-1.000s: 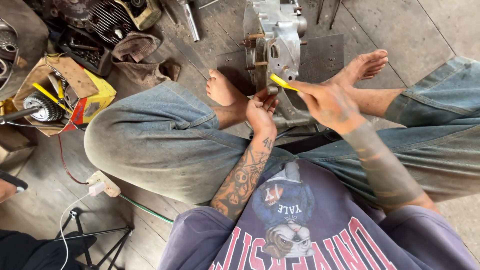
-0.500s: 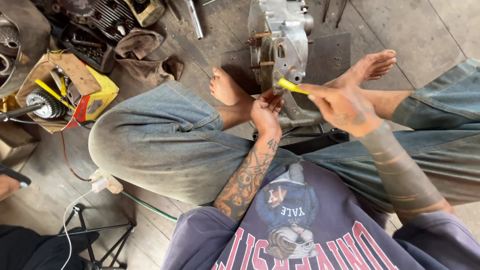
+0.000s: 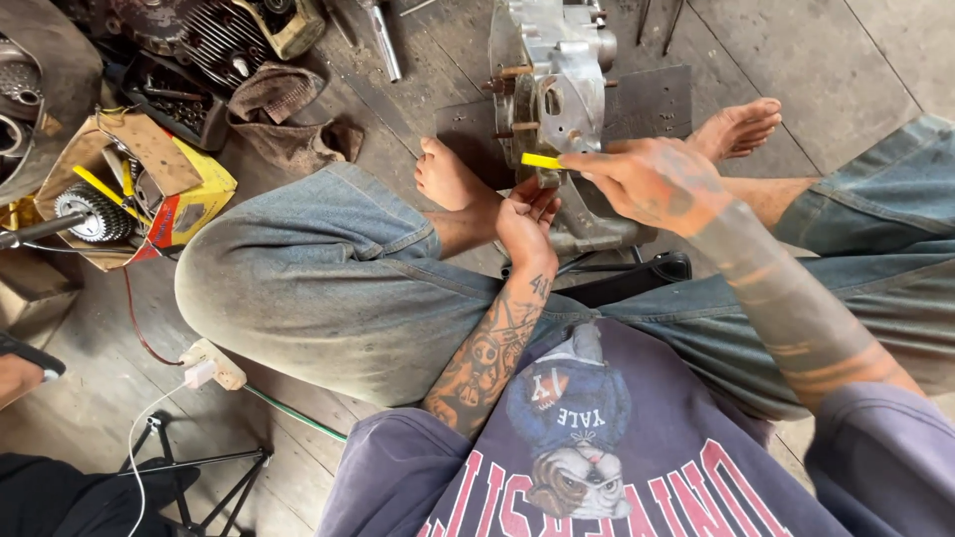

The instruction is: Cleaning a motorcycle engine casing using a small brush to remove dirt or debris.

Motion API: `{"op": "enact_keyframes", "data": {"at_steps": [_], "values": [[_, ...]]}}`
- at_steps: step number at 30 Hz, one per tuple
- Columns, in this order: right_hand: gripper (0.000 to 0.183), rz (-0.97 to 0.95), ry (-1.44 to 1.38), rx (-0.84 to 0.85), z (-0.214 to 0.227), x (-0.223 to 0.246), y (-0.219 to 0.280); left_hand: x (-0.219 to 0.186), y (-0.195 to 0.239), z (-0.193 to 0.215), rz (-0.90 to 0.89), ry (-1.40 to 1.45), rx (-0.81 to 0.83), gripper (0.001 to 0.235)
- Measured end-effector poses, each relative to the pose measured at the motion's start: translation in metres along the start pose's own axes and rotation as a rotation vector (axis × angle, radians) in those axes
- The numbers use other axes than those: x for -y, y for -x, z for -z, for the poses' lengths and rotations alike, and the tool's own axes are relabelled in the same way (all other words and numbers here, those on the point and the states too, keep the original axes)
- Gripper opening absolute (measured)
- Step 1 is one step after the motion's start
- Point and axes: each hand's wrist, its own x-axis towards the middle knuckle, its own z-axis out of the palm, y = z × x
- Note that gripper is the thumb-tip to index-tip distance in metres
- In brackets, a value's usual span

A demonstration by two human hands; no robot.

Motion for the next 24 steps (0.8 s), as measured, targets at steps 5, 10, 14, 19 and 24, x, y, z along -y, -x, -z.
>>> {"op": "enact_keyframes", "data": {"at_steps": [5, 10, 14, 19, 24], "values": [[0.037, -0.026, -0.005, 0.065, 0.008, -0.019, 0.015, -0.004, 0.001, -0.003, 0.0, 0.002, 0.014, 0.043], [0.036, 0.02, 0.113, 0.097, 0.008, -0.014, 0.003, 0.003, 0.002, 0.001, 0.008, -0.007, 0.007, 0.044], [0.033, 0.099, 0.089, 0.056, 0.006, -0.02, -0.003, 0.0, -0.002, 0.0, -0.002, -0.003, 0.009, 0.044], [0.035, 0.001, 0.036, 0.067, 0.003, -0.035, 0.044, -0.004, 0.002, -0.002, 0.008, -0.028, 0.0, 0.046], [0.047, 0.141, 0.275, -0.247, -0.02, 0.003, 0.049, -0.002, 0.003, 0.001, -0.008, -0.029, 0.002, 0.048]]}}
